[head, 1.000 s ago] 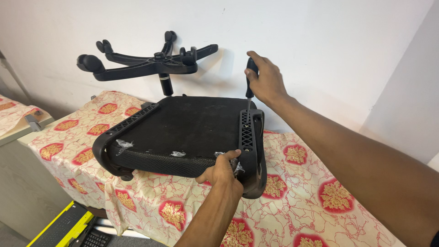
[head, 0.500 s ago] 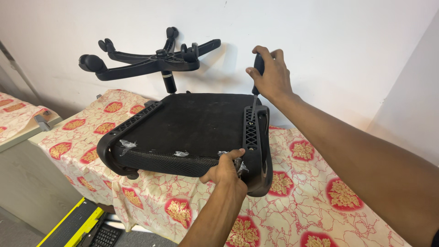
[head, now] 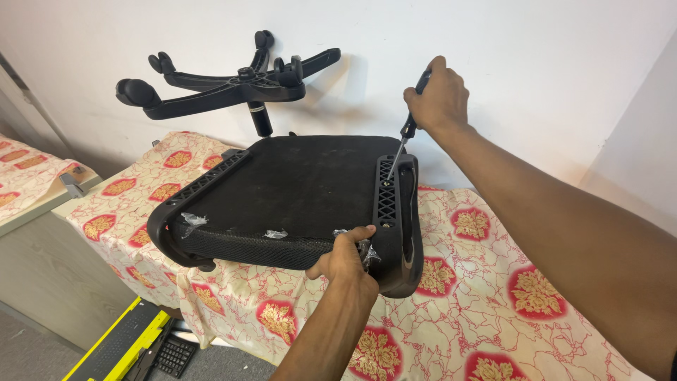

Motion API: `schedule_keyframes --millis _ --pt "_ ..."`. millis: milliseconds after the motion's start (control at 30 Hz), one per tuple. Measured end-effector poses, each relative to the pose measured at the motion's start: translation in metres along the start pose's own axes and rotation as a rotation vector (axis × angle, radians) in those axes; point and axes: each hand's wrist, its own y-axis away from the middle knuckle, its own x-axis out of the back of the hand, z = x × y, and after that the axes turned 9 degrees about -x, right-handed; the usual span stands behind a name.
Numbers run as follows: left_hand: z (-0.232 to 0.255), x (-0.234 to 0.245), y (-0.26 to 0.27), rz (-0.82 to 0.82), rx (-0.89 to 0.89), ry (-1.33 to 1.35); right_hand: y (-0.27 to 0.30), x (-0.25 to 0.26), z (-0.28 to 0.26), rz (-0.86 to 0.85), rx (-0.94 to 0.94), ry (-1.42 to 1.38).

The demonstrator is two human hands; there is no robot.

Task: The person uses a screwdriver to remove screws from the underside of an office chair seat. They systematically loosen and remove multiple screws from the plastic frame attached to the seat base.

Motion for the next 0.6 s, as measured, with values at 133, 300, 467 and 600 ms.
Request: schedule_keyframes --millis 133,300,467,600 --pt "0.001 0.001 0.001 -0.005 -0.015 -0.022 -0.002 -0.015 0.012 -0.030 0.120 -0.021" --pt "0.002 0.000 0.004 0.012 0.004 0.009 -0.017 -0.016 0.016 -0.164 0.204 -0.184" --pt "0.004 0.000 0.006 0.013 0.010 0.044 -0.008 0.001 0.005 -0.328 0.076 -0.423" --pt "0.005 0.000 0.006 0.012 0.021 0.032 0.007 0.011 -0.008 -0.110 0.140 -0.190"
